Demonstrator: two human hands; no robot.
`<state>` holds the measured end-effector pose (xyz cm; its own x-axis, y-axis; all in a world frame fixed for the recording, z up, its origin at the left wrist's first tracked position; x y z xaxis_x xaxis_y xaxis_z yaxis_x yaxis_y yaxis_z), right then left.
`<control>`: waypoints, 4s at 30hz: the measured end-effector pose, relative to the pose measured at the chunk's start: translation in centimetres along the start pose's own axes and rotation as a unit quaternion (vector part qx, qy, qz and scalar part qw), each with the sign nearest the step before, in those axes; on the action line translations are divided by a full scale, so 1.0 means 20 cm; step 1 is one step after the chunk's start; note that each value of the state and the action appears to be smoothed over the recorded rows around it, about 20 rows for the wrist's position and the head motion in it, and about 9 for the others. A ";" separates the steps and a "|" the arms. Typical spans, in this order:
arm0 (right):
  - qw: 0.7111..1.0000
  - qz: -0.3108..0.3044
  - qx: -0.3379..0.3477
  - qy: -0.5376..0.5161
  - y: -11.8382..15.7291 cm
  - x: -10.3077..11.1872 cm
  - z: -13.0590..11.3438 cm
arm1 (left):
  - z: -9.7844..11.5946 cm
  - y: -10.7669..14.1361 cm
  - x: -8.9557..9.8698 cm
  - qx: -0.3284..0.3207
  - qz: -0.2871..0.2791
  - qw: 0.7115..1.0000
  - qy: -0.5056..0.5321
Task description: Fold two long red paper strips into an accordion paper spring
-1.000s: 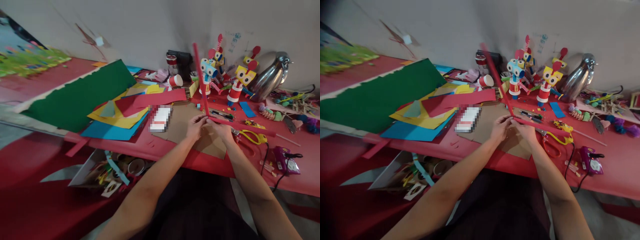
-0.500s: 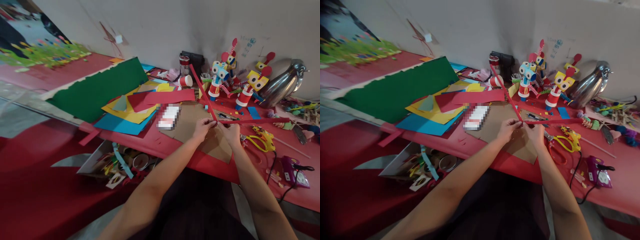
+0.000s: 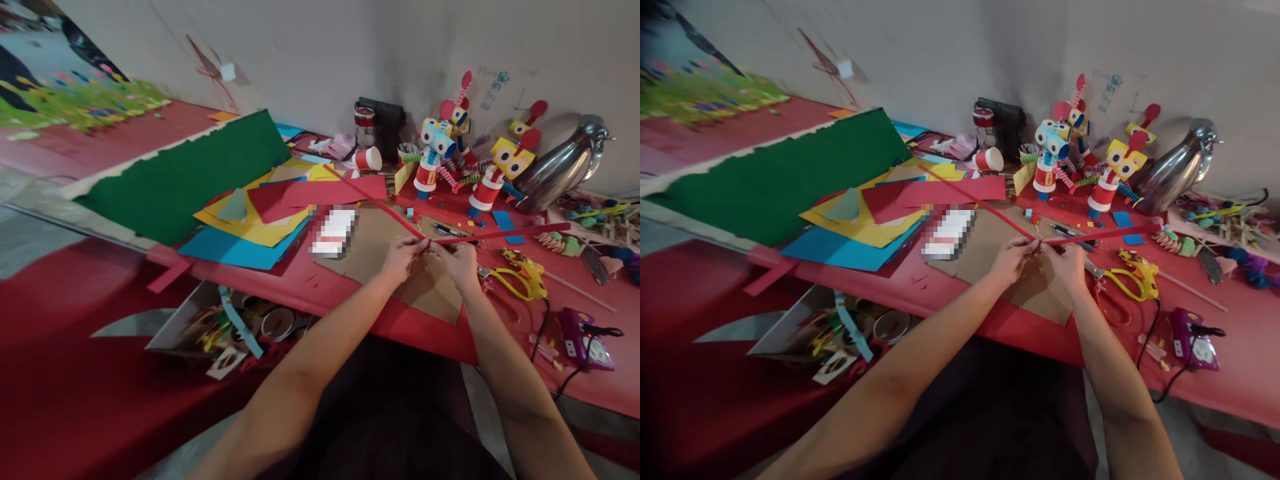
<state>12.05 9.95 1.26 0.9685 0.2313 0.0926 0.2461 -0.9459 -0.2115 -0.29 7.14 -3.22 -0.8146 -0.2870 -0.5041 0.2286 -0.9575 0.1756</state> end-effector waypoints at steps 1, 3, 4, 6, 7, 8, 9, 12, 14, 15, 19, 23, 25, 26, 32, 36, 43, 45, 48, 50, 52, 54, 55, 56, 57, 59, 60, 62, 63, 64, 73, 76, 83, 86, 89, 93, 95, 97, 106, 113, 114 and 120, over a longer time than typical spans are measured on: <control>1.000 0.000 -0.016 -0.018 0.00 -0.01 0.01 | 0.00 0.00 0.00 0.007 0.007 1.000 0.010; 0.998 0.008 -0.041 -0.040 0.01 -0.02 0.03 | -0.01 0.00 0.00 0.015 0.019 0.999 0.024; 0.998 0.013 -0.043 -0.040 0.01 -0.02 0.03 | -0.01 0.00 0.01 0.016 0.025 0.999 0.027; 0.999 0.020 -0.032 -0.021 0.02 -0.02 0.02 | -0.01 0.00 0.00 0.013 0.030 0.999 0.030; 0.999 0.021 -0.023 -0.005 0.02 -0.02 0.02 | -0.01 0.00 0.00 0.007 0.030 0.999 0.029; 1.000 0.023 -0.015 0.011 0.02 -0.02 0.01 | -0.01 0.00 0.00 -0.002 0.029 0.999 0.025; 0.999 0.024 -0.009 0.023 0.02 -0.01 0.01 | -0.01 0.00 0.00 -0.012 0.028 0.999 0.018; 0.999 0.030 -0.007 0.029 0.02 0.00 0.01 | 0.00 0.01 -0.02 -0.033 0.019 0.999 -0.005; 0.999 0.030 -0.030 0.005 0.01 0.01 0.03 | 0.00 0.01 -0.03 -0.022 0.012 1.000 -0.003; 0.999 0.030 -0.045 -0.006 0.00 0.01 0.04 | 0.00 0.01 -0.03 -0.012 0.009 1.000 0.003; 0.997 0.044 -0.062 -0.018 0.00 0.02 0.04 | 0.00 0.02 -0.04 0.049 0.002 0.998 0.033; 0.997 0.026 -0.061 -0.038 0.00 0.01 0.02 | 0.02 0.02 -0.04 0.094 -0.001 0.994 0.048; 0.995 0.026 -0.073 -0.061 0.00 0.01 0.02 | 0.02 0.03 -0.04 0.095 0.002 0.994 0.054; 0.994 0.033 -0.078 -0.070 0.00 0.01 0.02 | 0.03 0.03 -0.03 0.093 0.007 0.994 0.059; 0.995 0.080 -0.028 -0.046 0.01 0.05 -0.03 | 0.04 0.02 -0.02 0.085 0.016 0.992 0.092; 0.998 0.048 0.041 -0.002 0.05 0.00 -0.09 | 0.03 0.01 -0.03 0.083 -0.002 0.990 0.115; 0.997 0.045 0.060 0.033 0.08 -0.05 -0.06 | 0.01 0.00 -0.02 0.058 -0.002 0.994 0.093; 0.997 0.051 0.048 0.012 0.07 -0.04 -0.05 | 0.01 0.00 -0.02 0.050 -0.005 0.995 0.084; 0.997 0.068 0.038 0.010 0.07 -0.02 -0.04 | 0.02 0.01 -0.03 0.022 -0.014 0.997 0.074; 0.996 0.079 0.037 0.012 0.06 -0.01 -0.05 | 0.03 0.01 -0.04 -0.005 -0.018 0.998 0.065; 0.996 0.084 0.035 0.004 0.06 -0.01 -0.05 | 0.04 0.02 -0.04 -0.029 -0.015 0.998 0.050; 0.996 0.085 0.026 -0.007 0.06 -0.01 -0.05 | 0.05 0.03 -0.04 -0.046 -0.005 0.998 0.036; 0.996 0.085 0.020 -0.011 0.06 -0.01 -0.05 | 0.05 0.03 -0.04 -0.049 -0.003 0.998 0.030; 0.996 0.085 0.013 -0.015 0.05 0.00 -0.05 | 0.05 0.03 -0.04 -0.050 -0.005 0.998 0.026; 0.996 0.086 0.005 -0.021 0.05 0.00 -0.04 | 0.05 0.03 -0.04 -0.047 -0.011 0.999 0.023; 0.995 0.087 -0.012 -0.037 0.04 0.00 -0.04 | 0.05 0.02 -0.05 -0.034 -0.022 0.999 0.024; 0.995 0.086 -0.019 -0.046 0.04 0.00 -0.04 | 0.04 0.02 -0.05 -0.025 -0.024 0.999 0.030; 0.995 0.080 -0.025 -0.058 0.03 0.00 -0.04 | 0.03 0.01 -0.04 -0.008 -0.020 0.998 0.052; 0.995 0.076 -0.024 -0.060 0.03 0.00 -0.04 | 0.03 0.01 -0.04 0.000 -0.017 0.998 0.066; 0.995 0.074 -0.022 -0.061 0.03 0.00 -0.04 | 0.02 0.01 -0.04 0.006 -0.017 0.997 0.080; 0.997 0.072 -0.012 -0.039 0.03 -0.01 0.01 | 0.01 0.01 -0.05 0.012 -0.030 0.996 0.087; 0.997 0.069 0.002 -0.029 0.03 0.00 0.03 | 0.02 0.02 -0.05 -0.016 -0.023 0.997 0.069; 0.996 0.021 0.077 0.027 0.04 -0.04 -0.03 | 0.05 0.03 -0.04 -0.077 0.011 0.996 0.039; 0.997 0.023 0.075 0.003 0.04 -0.05 -0.03 | 0.06 0.03 -0.04 -0.074 0.015 0.996 0.053; 0.998 0.035 0.051 -0.018 0.03 -0.04 -0.02 | 0.05 0.03 -0.05 -0.038 0.007 0.997 0.069; 0.998 0.031 0.042 -0.021 0.02 -0.03 -0.04 | 0.05 0.03 -0.05 -0.009 -0.007 0.997 0.076; 0.999 0.021 0.039 -0.032 0.02 -0.03 -0.04 | 0.06 0.03 -0.05 -0.009 -0.010 0.998 0.063; 0.998 0.019 0.015 -0.056 0.02 -0.03 -0.03 | 0.06 0.03 -0.04 -0.014 -0.004 0.999 0.048; 0.991 0.038 -0.058 -0.115 0.01 -0.01 0.01 | 0.06 0.03 -0.04 -0.020 -0.020 0.999 0.039; 0.991 0.025 -0.063 -0.114 0.03 -0.03 -0.01 | 0.07 0.04 -0.03 -0.048 0.008 0.998 0.039; 0.993 0.029 -0.047 -0.102 0.03 -0.04 -0.01 | 0.06 0.04 -0.03 -0.050 0.010 0.998 0.047; 0.997 0.048 -0.002 -0.060 0.03 -0.02 -0.05 | 0.04 0.03 -0.05 -0.014 -0.013 0.996 0.082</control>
<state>11.81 9.13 2.01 0.9852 0.1654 -0.0443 0.1527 -0.9657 -0.2098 0.24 6.82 -2.03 -0.7233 -0.2602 -0.6397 0.2249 -0.9645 0.1381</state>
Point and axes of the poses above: each hand's wrist, its own y-axis away from the middle knuckle, its own x-axis out of the back of the hand, z = x × y, the point moved 6 cm from there along -y, towards the middle knuckle, and after that the axes turned 4 degrees about -y, right-handed, at the moved point
